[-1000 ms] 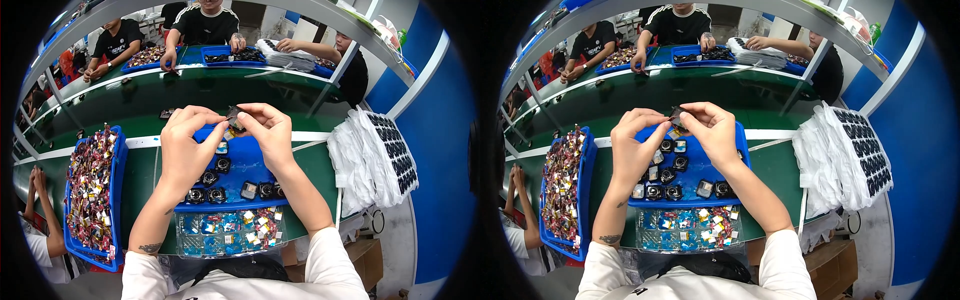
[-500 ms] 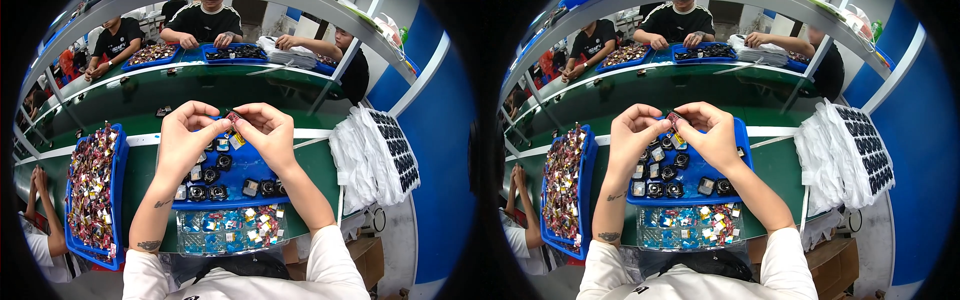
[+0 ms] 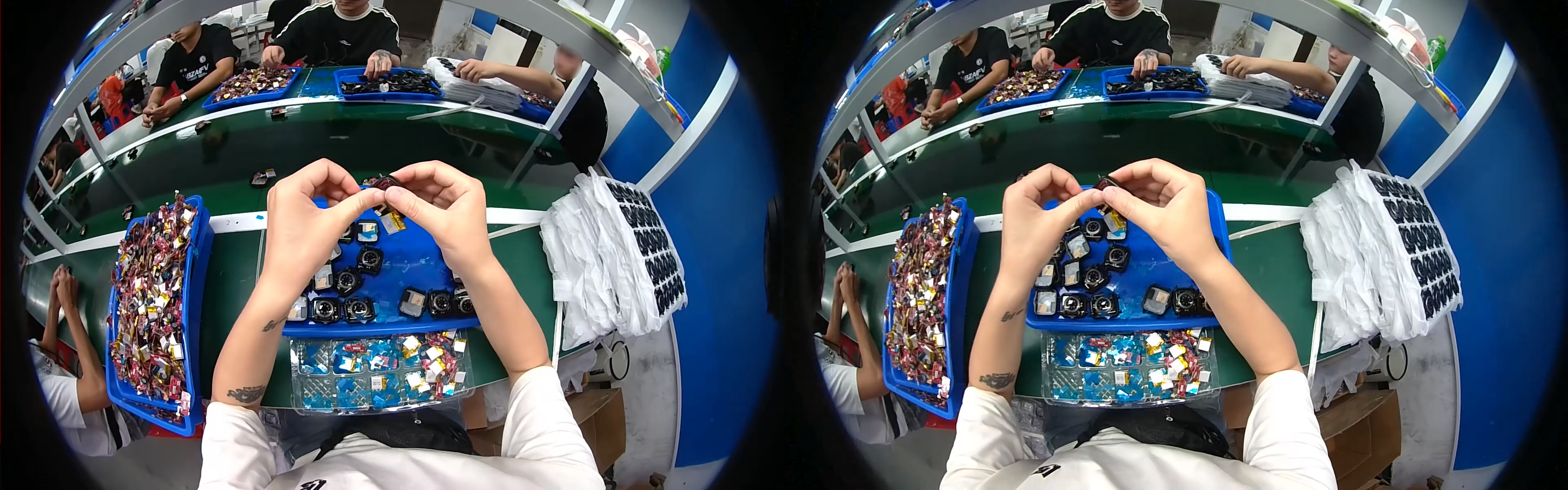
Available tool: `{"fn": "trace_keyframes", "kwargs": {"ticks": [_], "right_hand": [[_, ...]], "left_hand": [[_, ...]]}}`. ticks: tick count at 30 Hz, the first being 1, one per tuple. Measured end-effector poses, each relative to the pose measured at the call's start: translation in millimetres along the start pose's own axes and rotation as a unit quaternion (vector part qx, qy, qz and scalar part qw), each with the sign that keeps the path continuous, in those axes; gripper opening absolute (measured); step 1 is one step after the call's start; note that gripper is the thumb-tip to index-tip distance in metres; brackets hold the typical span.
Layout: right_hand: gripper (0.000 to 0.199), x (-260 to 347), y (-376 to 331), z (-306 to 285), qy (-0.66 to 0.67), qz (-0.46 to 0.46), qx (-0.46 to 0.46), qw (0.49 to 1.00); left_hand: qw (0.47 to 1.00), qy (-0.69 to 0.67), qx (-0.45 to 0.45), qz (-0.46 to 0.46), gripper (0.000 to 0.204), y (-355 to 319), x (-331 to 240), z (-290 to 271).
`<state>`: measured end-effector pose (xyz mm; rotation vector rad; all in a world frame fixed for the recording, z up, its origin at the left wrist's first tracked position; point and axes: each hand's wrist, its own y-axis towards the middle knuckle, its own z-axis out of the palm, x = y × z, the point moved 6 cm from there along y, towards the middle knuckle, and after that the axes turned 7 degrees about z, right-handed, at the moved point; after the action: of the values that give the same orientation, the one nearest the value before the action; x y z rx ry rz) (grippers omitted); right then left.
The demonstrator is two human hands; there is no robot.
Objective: Manually assemble small electronic sensor or camera modules at a workstation.
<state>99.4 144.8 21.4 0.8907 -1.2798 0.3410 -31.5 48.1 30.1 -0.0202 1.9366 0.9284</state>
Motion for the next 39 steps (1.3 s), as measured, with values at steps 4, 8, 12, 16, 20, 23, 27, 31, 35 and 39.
{"fn": "trace_keyframes", "kwargs": {"ticks": [4,8,12,16,20,23,27,31,35,39], "right_hand": [[0.023,0.4,0.9,-0.6,0.012,0.045,0.033,0.998],[0.023,-4.7,3.3,-4.3,0.032,0.065,0.04,0.997],[0.02,-2.7,7.7,-8.3,-0.01,0.069,0.047,0.996],[0.014,-0.4,23.1,-45.8,-0.087,-0.016,-0.064,0.994],[0.015,-47.0,47.0,-134.1,-0.272,0.021,-0.202,0.941],[0.015,-98.2,43.0,-200.9,-0.29,0.098,-0.316,0.898],[0.016,-133.3,19.2,-246.8,-0.351,0.187,-0.399,0.826],[0.02,-142.0,12.1,-244.7,-0.429,0.218,-0.396,0.782],[0.024,-135.4,21.0,-234.6,-0.52,0.254,-0.354,0.734],[0.023,-100.5,51.2,-188.1,-0.466,0.103,-0.219,0.851]], "left_hand": [[1.0,-0.011,0.013,-0.018,0.02,1.6,7.0,-0.5],[0.998,-0.021,0.036,-0.05,0.022,1.7,11.8,2.8],[0.995,-0.065,0.051,-0.063,0.021,0.8,17.0,5.2],[0.995,-0.068,0.043,-0.05,0.018,3.5,9.6,-1.9],[0.997,-0.054,0.037,-0.03,0.018,3.1,2.2,-7.1],[0.998,-0.045,0.03,-0.021,0.019,2.0,0.9,-9.7],[0.999,-0.014,0.031,-0.006,0.02,3.5,-5.4,-10.8],[0.999,-0.011,0.046,0.006,0.021,2.7,-3.3,-7.8],[0.998,0.014,0.051,0.021,0.021,5.1,1.8,-7.6],[1.0,0.011,0.017,-0.011,0.041,5.5,5.5,-13.6]]}}
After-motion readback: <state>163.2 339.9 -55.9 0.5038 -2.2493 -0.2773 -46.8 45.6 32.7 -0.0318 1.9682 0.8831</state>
